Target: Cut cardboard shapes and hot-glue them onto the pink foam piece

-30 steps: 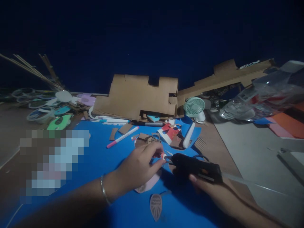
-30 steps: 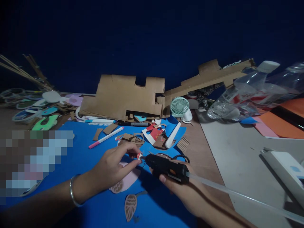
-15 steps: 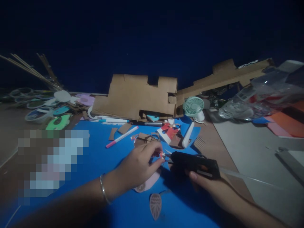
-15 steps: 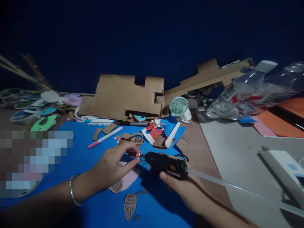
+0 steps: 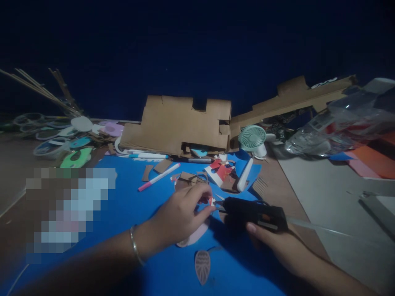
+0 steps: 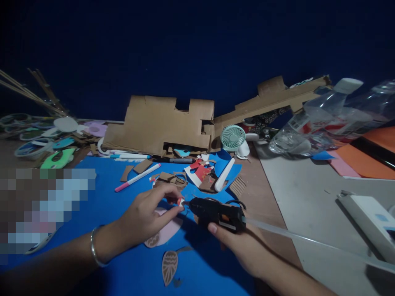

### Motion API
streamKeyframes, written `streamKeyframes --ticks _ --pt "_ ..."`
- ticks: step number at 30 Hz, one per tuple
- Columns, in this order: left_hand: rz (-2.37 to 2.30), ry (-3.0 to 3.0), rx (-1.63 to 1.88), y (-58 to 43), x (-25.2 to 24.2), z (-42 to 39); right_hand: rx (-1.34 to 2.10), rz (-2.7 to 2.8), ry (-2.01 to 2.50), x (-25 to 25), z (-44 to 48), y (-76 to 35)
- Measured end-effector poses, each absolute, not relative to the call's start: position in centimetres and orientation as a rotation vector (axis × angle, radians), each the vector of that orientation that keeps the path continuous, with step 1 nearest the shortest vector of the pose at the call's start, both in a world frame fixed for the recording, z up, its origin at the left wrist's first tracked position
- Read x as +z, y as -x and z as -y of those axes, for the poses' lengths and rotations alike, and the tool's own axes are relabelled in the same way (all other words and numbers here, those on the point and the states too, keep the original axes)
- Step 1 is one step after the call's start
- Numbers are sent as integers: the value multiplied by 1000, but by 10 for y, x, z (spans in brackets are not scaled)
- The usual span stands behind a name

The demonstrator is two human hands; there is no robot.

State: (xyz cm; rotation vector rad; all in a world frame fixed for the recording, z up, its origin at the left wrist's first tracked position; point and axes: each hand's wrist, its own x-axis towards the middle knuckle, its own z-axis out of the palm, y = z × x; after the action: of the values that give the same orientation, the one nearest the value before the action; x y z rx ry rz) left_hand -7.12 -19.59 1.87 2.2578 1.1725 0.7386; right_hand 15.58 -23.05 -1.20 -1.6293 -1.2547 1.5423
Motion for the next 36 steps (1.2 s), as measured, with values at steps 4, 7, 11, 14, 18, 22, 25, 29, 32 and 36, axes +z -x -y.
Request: streamKeyframes --ticks 4,7,11,14,18,22,25,29,32,36 --pt "-1164 -2256 761 71 19 197 1529 1242 1645 -6 232 -152" --pt "-1161 -2253 761 71 19 197 1521 1243 1650 -3 233 -151" --pt "-1173 -2258 743 72 17 197 1530 1193 1635 -6 234 -152" --pt "-1191 -2288 727 72 15 193 1518 1228 1559 -12 232 -155" --pt "-1194 -2354 732 76 15 184 1524 1335 1437 -14 226 -158" --pt "-1309 -2347 796 84 22 172 1596 1352 1388 -8 218 -160" --pt "-1291 -2336 965 82 43 167 1625 1327 1427 1 215 -158" --pt "-1012 -2355 882 47 91 168 1549 1376 1440 12 216 -151" --pt "-665 -2524 574 3 118 167 1414 1518 1509 18 220 -148" --pt "-455 -2574 330 -39 122 157 1343 1648 1614 30 223 -149"
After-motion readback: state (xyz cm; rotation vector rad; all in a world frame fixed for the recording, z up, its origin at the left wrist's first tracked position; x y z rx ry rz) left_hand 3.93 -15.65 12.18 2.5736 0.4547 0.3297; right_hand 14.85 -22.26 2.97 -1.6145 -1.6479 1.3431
